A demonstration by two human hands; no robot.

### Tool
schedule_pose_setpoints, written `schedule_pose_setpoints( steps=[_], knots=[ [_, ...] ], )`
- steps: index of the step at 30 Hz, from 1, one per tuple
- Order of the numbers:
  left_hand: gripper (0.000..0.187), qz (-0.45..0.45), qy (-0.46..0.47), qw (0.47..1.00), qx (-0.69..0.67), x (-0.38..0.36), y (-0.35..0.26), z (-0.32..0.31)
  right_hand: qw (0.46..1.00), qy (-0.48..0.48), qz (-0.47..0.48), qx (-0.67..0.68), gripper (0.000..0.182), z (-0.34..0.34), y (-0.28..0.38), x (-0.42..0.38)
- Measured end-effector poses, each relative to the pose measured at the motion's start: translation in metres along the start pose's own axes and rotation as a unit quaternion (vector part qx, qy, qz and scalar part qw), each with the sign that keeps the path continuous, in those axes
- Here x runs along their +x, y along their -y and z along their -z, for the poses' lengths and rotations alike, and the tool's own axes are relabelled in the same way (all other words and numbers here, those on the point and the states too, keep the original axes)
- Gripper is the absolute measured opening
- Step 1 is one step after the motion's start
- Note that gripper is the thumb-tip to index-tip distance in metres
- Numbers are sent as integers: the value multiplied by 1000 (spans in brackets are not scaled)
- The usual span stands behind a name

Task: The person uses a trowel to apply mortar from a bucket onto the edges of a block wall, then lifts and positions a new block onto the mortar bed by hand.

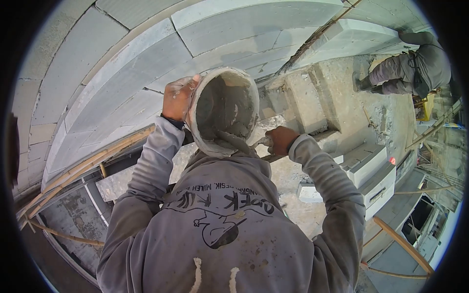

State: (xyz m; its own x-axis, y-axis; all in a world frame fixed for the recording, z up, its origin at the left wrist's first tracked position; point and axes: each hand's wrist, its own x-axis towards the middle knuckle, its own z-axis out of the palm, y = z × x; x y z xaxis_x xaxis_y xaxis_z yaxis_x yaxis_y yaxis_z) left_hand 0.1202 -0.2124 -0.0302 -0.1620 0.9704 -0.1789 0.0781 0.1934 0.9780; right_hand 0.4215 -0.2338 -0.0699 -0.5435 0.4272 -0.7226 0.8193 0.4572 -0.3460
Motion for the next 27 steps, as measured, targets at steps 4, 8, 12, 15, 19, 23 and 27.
schedule_pose_setpoints(
  steps=[4,8,12,15,19,23,27],
  knots=[
    [33,-6,-19,1000,-20,-6,11,1,988,25,86,123,44,1,2,18],
    [34,22,-32,999,-8,-10,32,14,960,71,62,265,38,8,3,26],
    [32,92,-76,992,-36,-15,75,42,896,123,45,423,30,31,11,7],
    [34,37,-169,976,-130,-28,75,47,871,102,79,473,33,32,0,10],
    [32,140,-154,976,-59,-30,114,76,862,-71,78,495,46,102,31,-13],
    [37,83,-148,984,-57,-37,122,84,931,-345,28,117,55,172,66,-7],
    [33,35,-210,974,-77,-37,138,98,903,-396,-103,-132,50,235,136,-2]
  ],
)
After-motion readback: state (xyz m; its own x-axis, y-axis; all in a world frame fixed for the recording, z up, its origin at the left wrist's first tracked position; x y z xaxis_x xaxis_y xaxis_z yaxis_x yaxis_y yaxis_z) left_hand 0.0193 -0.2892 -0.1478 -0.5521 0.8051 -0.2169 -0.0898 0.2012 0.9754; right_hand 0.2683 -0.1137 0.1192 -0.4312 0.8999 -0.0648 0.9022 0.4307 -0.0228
